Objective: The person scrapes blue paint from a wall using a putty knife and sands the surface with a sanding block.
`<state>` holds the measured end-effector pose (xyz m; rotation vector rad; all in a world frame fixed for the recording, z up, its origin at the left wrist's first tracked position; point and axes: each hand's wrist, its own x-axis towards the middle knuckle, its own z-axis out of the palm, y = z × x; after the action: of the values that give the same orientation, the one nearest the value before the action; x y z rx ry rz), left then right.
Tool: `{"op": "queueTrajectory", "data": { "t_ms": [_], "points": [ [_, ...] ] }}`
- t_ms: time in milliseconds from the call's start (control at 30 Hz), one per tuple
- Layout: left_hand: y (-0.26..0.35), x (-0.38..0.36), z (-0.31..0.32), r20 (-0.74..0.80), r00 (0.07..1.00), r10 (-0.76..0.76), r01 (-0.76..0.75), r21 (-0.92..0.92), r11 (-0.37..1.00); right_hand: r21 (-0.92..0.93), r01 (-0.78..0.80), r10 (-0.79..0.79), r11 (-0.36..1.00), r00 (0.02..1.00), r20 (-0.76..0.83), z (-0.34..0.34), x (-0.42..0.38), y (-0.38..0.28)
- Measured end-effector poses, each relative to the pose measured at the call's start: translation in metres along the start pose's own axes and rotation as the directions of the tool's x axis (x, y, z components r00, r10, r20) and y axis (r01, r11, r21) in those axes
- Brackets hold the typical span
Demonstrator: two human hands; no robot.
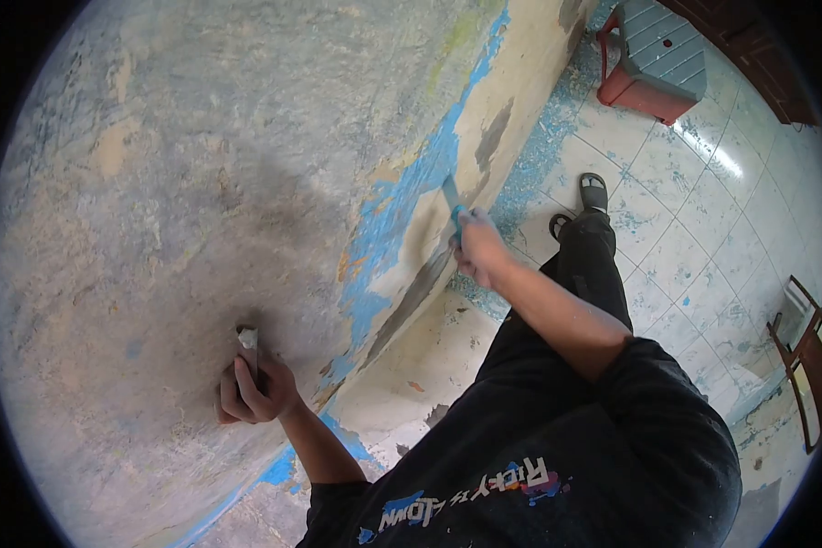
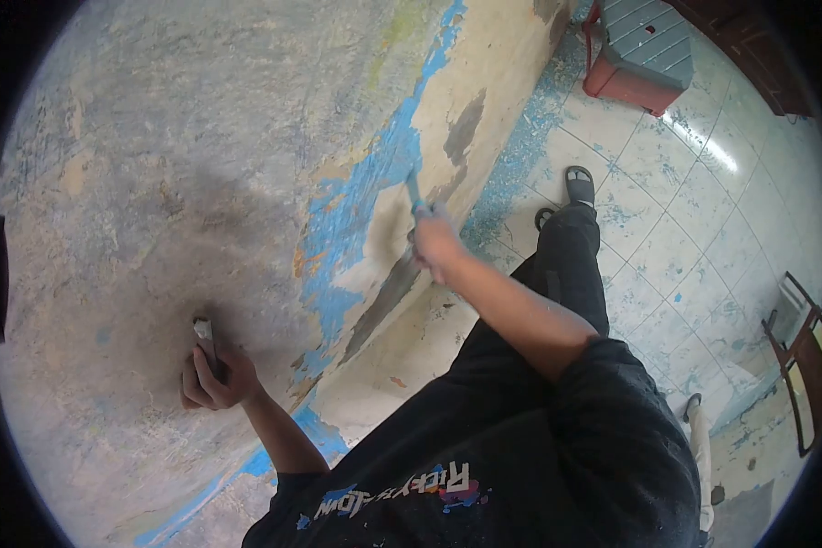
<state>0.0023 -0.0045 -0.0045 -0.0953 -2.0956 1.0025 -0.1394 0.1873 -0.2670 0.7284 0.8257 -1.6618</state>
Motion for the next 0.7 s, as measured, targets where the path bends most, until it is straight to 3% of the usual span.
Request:
{"op": "queueTrajectory", "data": {
  "t_ms": [100, 400, 500, 700],
  "points": [
    [-0.001, 0.001, -0.004, 0.009, 1.000, 0.009, -0.009, -0.002, 1.000, -0.034, -0.025, 0.027, 0.999, 0.999, 0.034, 0.017, -0.039, -0.005],
    [0.005, 0.005, -0.002, 0.014, 1.000, -0.014, 0.014, 0.017, 1.000, -0.079, -0.003, 0.006, 0.997, 0.999, 0.037, 0.014, -0.034, -0.005],
    [0.005, 0.005, -0.005, 0.022, 1.000, -0.009, 0.009, 0.013, 1.000, -0.071, 0.042, -0.046, 0.997, 0.997, -0.066, 0.001, 0.004, -0.008],
    [0.001, 0.003, -0.004, 0.016, 1.000, 0.006, -0.006, 0.012, 1.000, -0.057, 0.004, -0.002, 0.998, 1.000, 0.030, 0.009, -0.020, -0.002]
  ]
}}
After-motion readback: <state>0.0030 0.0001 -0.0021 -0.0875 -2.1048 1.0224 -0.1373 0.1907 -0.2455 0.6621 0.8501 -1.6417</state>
